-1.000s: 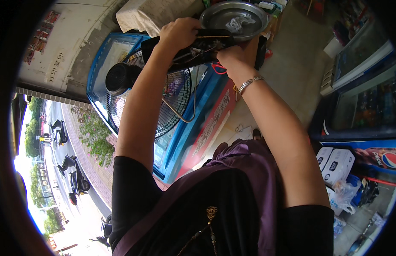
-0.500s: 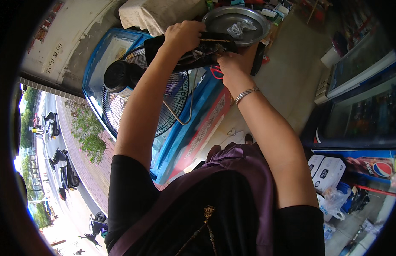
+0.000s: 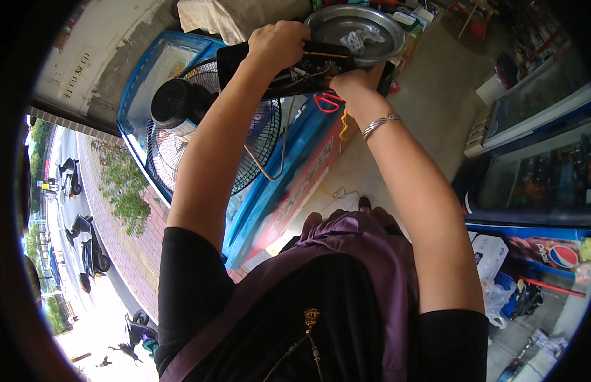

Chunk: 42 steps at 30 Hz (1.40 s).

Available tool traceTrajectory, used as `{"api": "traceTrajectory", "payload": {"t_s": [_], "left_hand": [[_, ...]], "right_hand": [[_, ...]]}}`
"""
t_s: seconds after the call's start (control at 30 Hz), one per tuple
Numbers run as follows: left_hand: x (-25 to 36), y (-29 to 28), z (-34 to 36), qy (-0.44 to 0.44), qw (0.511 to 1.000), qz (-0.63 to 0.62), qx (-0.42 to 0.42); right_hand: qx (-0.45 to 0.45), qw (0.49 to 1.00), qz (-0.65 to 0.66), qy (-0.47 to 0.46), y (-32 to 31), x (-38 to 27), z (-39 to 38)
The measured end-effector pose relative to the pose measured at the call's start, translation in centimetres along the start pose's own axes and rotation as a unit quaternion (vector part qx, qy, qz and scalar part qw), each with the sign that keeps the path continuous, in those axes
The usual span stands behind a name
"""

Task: The person repairs a small black electronic device by twisting and connecting wires inside its casing. They use red scissors to cut a yellow wire and continue adjusting the internal connections while holding the device over a blue freezer in a shop.

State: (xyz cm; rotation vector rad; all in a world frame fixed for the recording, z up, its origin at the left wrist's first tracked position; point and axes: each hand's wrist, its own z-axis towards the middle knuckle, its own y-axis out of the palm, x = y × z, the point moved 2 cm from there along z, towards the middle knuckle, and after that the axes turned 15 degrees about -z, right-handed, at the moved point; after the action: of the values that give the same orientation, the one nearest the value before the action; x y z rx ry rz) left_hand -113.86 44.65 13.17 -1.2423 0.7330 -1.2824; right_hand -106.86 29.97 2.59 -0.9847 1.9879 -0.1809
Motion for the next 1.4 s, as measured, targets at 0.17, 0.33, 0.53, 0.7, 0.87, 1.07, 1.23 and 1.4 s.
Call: {"api": "traceTrajectory", "payload": {"t_s": [0.17,0.33,0.53,0.7,0.87,1.07,1.23,1.4], "left_hand": [[1.2,-0.3,0.2,0.030,0.999,-0.026,0.008],[0.4,-0.1,0.0,0.029,1.000,0.003,0.000],[0.3,0.0,0.2,0.036,0.999,0.005,-0.008],[1.2,-1.7,-0.3,0.025,0.998,-0.043,-0.030],[0.7,-2.2,-0.3,0.066,0.984,-0.153,0.062],[1.3,-3.9,-2.0,0.120,0.963,-0.158,0.181],[3.3,-5.7,-6.6,0.140,0.910,-0.212,0.329],[-1.2,-8.8,-12.7,0.042,0.876,-0.094,0.472]], "right_hand": [[-0.029,1.000,-0.007,-0.004,-1.1,-0.8,-2.6],[-0.058,0.993,0.081,-0.058,-0.7,-1.4,-6.9],[-0.049,0.992,0.097,-0.066,-0.8,-0.9,-6.3],[-0.085,0.982,0.128,-0.108,-1.4,-0.2,-6.6],[-0.061,0.977,0.144,-0.148,-1.5,-0.4,-7.6],[-0.071,0.966,0.173,-0.180,-1.6,-0.9,-7.9],[-0.121,0.928,0.265,-0.234,0.2,-0.3,-3.6],[-0.096,0.943,0.218,-0.232,0.6,-0.7,-4.0]]}}
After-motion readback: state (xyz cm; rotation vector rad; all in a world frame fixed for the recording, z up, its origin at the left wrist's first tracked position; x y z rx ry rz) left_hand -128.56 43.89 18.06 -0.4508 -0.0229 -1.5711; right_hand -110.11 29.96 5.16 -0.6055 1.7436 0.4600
